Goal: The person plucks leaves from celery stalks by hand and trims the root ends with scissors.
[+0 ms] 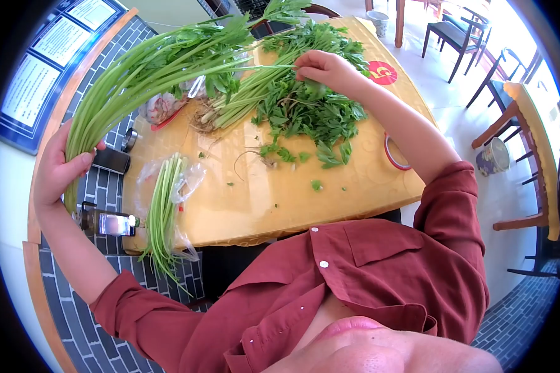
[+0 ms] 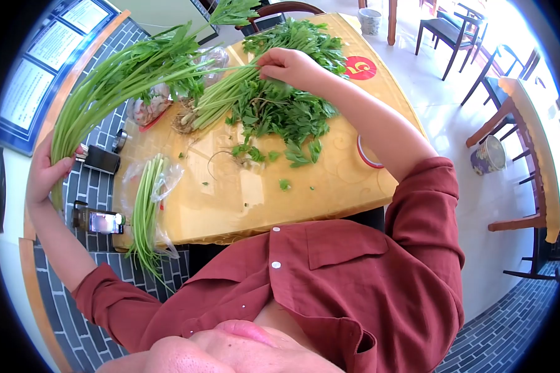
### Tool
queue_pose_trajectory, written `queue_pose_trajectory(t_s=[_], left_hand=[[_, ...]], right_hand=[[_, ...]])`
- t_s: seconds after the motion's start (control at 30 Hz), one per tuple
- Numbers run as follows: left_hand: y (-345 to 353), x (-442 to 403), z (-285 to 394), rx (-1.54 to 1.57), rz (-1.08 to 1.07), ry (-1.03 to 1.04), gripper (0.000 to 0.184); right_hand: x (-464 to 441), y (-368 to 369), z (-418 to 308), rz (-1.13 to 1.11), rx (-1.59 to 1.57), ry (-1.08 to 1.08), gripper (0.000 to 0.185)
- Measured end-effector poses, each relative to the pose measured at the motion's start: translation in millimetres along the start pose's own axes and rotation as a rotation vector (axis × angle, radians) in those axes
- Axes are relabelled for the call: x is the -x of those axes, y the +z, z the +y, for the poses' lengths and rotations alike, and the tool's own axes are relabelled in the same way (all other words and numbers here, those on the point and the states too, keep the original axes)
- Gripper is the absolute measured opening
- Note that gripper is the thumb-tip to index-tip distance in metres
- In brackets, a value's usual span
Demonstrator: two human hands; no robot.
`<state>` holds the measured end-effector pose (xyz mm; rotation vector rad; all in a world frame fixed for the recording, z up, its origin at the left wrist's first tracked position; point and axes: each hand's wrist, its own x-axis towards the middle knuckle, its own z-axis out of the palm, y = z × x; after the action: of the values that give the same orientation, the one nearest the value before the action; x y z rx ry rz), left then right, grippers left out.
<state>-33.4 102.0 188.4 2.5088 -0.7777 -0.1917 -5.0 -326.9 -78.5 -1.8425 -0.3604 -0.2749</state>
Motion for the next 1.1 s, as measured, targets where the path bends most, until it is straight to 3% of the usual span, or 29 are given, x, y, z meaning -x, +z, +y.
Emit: queue_pose_trajectory(t_s=[0.1, 0.2, 0.3, 0.4, 0.5, 0.53, 0.63, 0.67, 0.77, 0.8, 0.9, 1.0, 1.1], left_hand=[[-0.3, -1.6, -0.9, -0.012, -0.009, -0.011, 0.056], [0.5, -2.7, -1.2, -0.027, -0.006, -0.022, 0.056], [5.3, -4.3, -0.3, -0.003, -0.013, -0.019, 0.056], [14.5, -9.0, 4.0, 0.010, -0.041, -0.020, 0.055], [23.1, -12.1, 4.4, 0.036, -0.034, -0.029, 0.058], [24.1, -13.1, 2.7, 0.044, -0.033, -0.016, 0.057], [18.9, -5.6, -7.4, 0.031, 0.001, -0.018, 0.057], [15.5, -2.0, -12.4, 0.023, 0.027, -0.022, 0.057], [14.6, 4.2, -22.2, 0.059, 0.045, -0.014, 0.057], [16.1, 3.9, -21.7, 0.074, 0.031, -0.016, 0.057], [20.7, 1.7, -18.5, 0.083, 0.009, -0.010, 0.057], [24.3, -1.0, -22.0, 0.037, -0.005, 0.013, 0.057], [26.3, -3.3, -23.0, 0.029, -0.013, 0.039, 0.058]], right_hand=[[4.2, -5.2, -13.0, 0.008, 0.375, -0.072, 0.019], [-3.3, -2.5, 8.5, 0.182, 0.678, -0.451, 0.020], [-4.8, -3.4, 11.0, 0.223, 0.753, -0.374, 0.021], [-5.0, -5.8, -2.0, 0.325, 0.618, -0.147, 0.023], [-5.7, -10.7, -7.5, 0.379, -0.066, 0.089, 0.024], [-2.8, -14.9, -16.3, 0.403, -0.141, 0.178, 0.026], [-5.9, -45.3, 22.7, 0.536, -0.214, 0.228, 0.027], [-1.7, -55.1, 28.7, 0.451, -0.009, 0.248, 0.028], [14.6, -33.3, 19.4, 0.075, 0.132, 0.090, 0.029], [23.5, -22.8, -7.8, 0.009, 0.323, 0.078, 0.031], [25.9, -4.6, -18.4, 0.156, 0.700, -0.332, 0.027], [14.4, -10.1, -56.0, 0.338, 0.682, -0.639, 0.026], [-2.3, -12.6, -100.5, 0.601, 0.898, -0.953, 0.024]])
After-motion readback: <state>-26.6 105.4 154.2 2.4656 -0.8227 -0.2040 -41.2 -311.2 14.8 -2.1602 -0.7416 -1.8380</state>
